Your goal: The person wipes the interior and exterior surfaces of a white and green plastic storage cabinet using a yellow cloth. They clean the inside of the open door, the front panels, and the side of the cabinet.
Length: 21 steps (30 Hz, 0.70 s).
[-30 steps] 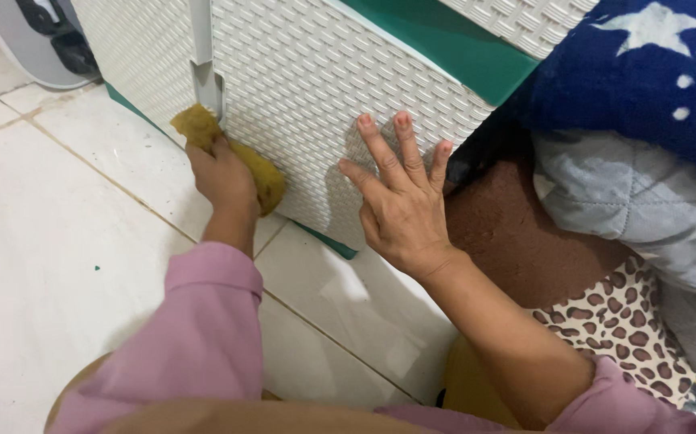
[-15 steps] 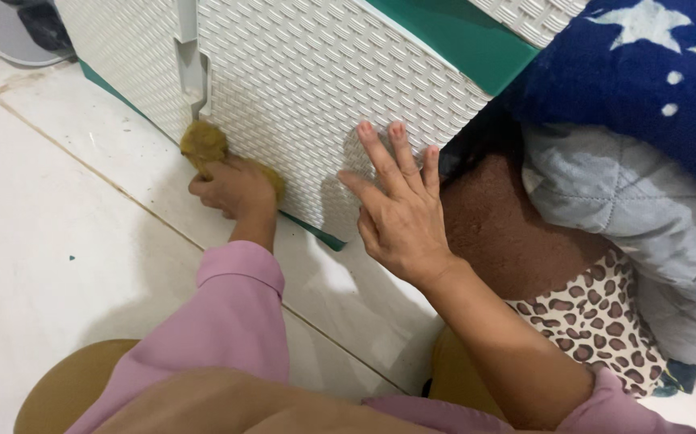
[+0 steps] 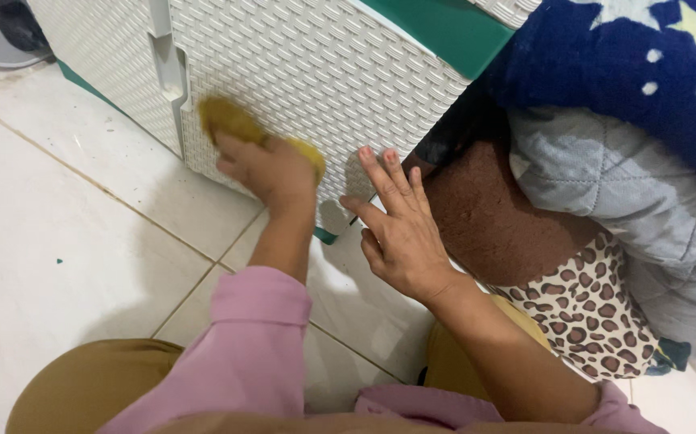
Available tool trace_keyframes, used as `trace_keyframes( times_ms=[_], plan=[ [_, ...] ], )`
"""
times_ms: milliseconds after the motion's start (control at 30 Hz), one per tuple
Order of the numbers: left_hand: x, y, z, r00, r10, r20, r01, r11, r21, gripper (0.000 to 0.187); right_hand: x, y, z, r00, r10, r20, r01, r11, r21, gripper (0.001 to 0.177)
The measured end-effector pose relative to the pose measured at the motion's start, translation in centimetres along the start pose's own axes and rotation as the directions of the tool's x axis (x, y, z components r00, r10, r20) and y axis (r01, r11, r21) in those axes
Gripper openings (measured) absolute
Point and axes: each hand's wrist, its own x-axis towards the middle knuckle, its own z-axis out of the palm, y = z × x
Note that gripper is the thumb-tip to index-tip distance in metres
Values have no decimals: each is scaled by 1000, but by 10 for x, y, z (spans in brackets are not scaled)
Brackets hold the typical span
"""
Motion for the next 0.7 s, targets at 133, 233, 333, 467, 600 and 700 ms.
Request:
trace_keyframes(
  times_ms=[133, 233, 333, 467, 600, 700],
  plan=[
    [-6, 9, -7, 903, 429, 17, -427, 902, -62, 65, -6, -1, 0, 1000, 17, 8, -17, 1000, 0, 53],
    [15, -14, -15, 915, 402, -25, -400, 915, 43, 70, -6, 0, 0, 999, 31, 27, -30, 1000, -1, 57],
    [34, -33, -13, 943, 328, -56, -299, 910, 289, 71, -7, 0, -2, 997, 39, 61, -39, 999, -3, 58],
    [37, -44, -19, 996, 74, -46, -48, 905, 422, 69, -5, -1, -7, 996, 39, 85, -40, 999, 13, 58],
    [41, -69, -32, 933, -356, -50, 317, 748, 583, 75, -3, 0, -12, 993, 35, 113, -36, 999, 10, 57],
    [37, -82, -27, 868, -496, -14, 403, 689, 602, 74, -4, 0, -13, 991, 25, 130, -27, 1000, 11, 55]
  ],
)
